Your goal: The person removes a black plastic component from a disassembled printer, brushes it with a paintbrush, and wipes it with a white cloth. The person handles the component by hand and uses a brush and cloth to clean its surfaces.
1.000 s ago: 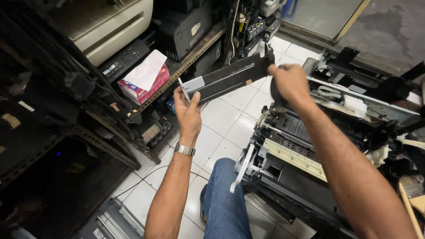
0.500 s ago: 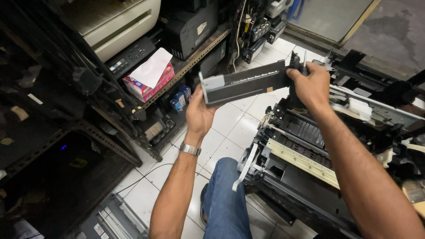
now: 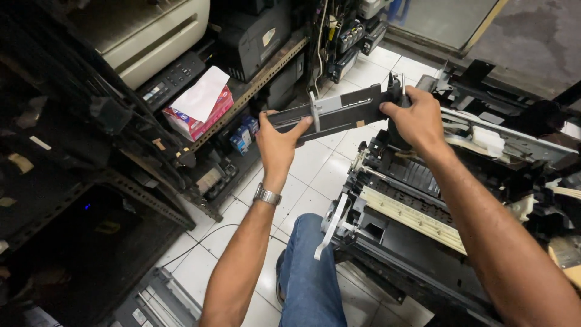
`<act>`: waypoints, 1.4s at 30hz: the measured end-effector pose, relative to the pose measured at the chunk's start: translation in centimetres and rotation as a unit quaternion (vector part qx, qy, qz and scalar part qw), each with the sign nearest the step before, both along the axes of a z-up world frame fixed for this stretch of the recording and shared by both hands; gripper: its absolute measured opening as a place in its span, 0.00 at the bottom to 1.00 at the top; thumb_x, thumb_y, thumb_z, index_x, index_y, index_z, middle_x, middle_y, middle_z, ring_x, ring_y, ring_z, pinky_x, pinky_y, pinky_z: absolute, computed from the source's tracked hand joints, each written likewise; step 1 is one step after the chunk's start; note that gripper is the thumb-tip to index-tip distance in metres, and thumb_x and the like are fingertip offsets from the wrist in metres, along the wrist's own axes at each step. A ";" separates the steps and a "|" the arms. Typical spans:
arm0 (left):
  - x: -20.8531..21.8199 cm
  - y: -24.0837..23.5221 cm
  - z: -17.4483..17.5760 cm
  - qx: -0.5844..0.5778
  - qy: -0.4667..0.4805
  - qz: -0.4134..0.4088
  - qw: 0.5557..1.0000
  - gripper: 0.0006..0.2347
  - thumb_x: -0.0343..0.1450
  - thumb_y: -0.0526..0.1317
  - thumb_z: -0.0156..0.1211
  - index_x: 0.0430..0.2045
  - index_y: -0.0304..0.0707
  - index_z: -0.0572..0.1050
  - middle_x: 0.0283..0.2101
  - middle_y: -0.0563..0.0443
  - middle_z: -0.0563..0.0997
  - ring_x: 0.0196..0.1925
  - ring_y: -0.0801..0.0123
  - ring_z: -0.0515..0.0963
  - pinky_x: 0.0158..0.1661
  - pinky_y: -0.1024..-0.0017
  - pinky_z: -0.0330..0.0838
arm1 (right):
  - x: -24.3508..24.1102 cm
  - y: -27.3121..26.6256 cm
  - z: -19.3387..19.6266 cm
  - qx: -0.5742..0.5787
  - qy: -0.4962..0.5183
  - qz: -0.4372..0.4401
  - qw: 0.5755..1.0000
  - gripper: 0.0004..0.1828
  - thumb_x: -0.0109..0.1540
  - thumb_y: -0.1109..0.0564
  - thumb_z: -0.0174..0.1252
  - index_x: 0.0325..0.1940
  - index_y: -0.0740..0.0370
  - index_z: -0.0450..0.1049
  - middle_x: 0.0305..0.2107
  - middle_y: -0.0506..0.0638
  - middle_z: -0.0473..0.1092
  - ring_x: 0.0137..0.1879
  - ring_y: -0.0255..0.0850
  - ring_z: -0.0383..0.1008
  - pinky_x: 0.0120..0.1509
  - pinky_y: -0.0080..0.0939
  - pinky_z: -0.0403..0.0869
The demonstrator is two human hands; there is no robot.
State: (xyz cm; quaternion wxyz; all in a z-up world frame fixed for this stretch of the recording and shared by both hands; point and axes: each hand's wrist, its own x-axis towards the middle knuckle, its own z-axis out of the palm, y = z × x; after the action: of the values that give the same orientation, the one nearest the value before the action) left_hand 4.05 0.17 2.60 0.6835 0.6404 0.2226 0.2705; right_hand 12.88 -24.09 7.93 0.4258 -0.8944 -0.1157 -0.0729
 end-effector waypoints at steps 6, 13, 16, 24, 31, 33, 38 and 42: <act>1.5 0.4 -3.1 -0.209 -0.179 -0.125 0.953 0.21 0.61 0.25 0.72 0.45 0.35 0.70 0.40 0.40 0.79 0.43 0.45 0.84 0.39 0.45 0.85 | -2.4 1.4 2.8 -0.101 0.030 -0.036 0.994 0.36 0.56 0.46 0.70 0.64 0.66 0.73 0.50 0.69 0.71 0.58 0.66 0.73 0.61 0.66 0.70; 3.5 -1.1 -4.2 -0.154 -0.221 -0.167 0.949 0.19 0.69 0.26 0.63 0.53 0.37 0.68 0.46 0.41 0.78 0.50 0.57 0.81 0.48 0.53 0.85 | -7.1 8.0 3.6 -0.055 0.313 0.090 0.944 0.23 0.46 0.43 0.70 0.36 0.62 0.84 0.28 0.61 0.79 0.35 0.51 0.84 0.44 0.50 0.79; 4.8 -0.4 -5.4 -0.029 -0.211 -0.171 0.962 0.19 0.67 0.30 0.67 0.52 0.39 0.71 0.44 0.50 0.80 0.47 0.72 0.78 0.44 0.66 0.83 | -5.3 9.7 1.7 -0.116 0.248 0.095 0.957 0.21 0.44 0.42 0.65 0.31 0.60 0.83 0.26 0.61 0.75 0.39 0.53 0.81 0.45 0.52 0.75; 4.0 -0.2 -3.5 -0.134 -0.273 -0.187 0.934 0.13 0.69 0.28 0.67 0.46 0.38 0.73 0.43 0.43 0.82 0.44 0.58 0.83 0.44 0.49 0.85 | -7.6 6.7 5.5 -0.164 0.263 0.111 0.944 0.27 0.48 0.37 0.61 0.41 0.55 0.85 0.37 0.60 0.79 0.50 0.55 0.80 0.56 0.50 0.73; 2.6 1.8 -3.9 -0.255 -0.304 -0.267 0.878 0.10 0.65 0.24 0.67 0.34 0.38 0.77 0.38 0.39 0.85 0.41 0.48 0.86 0.43 0.40 0.83 | -7.1 -3.1 4.0 0.007 0.006 -0.058 0.998 0.36 0.57 0.40 0.75 0.55 0.61 0.63 0.48 0.60 0.73 0.60 0.65 0.71 0.61 0.65 0.67; 3.4 2.0 -4.5 -0.255 -0.305 -0.279 0.874 0.11 0.65 0.23 0.66 0.38 0.36 0.78 0.39 0.39 0.85 0.42 0.49 0.86 0.44 0.40 0.83 | -8.7 -3.3 4.5 0.005 -0.001 -0.051 0.999 0.40 0.57 0.41 0.75 0.59 0.63 0.61 0.52 0.62 0.71 0.62 0.67 0.69 0.64 0.67 0.66; 4.3 2.0 -5.3 -0.252 -0.310 -0.309 0.863 0.14 0.66 0.23 0.65 0.43 0.34 0.79 0.41 0.39 0.85 0.43 0.49 0.86 0.45 0.40 0.83 | -9.8 -4.2 5.3 -0.043 -0.085 0.027 0.995 0.51 0.56 0.53 0.73 0.73 0.78 0.52 0.60 0.79 0.63 0.67 0.79 0.59 0.68 0.79 0.62; 4.9 1.1 -5.4 -0.288 -0.320 -0.302 0.851 0.14 0.70 0.27 0.61 0.48 0.45 0.76 0.47 0.44 0.83 0.48 0.51 0.84 0.46 0.41 0.82 | -7.7 -5.7 0.9 -0.056 -0.134 0.012 0.989 0.26 0.59 0.52 0.74 0.55 0.63 0.72 0.39 0.62 0.70 0.44 0.61 0.71 0.48 0.57 0.69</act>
State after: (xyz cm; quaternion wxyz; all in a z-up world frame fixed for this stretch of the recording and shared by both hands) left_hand 8.92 1.23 -2.84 0.9187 0.3287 -0.1444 0.1644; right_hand 5.15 -29.84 8.84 0.3568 -0.8974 -0.1861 -0.1809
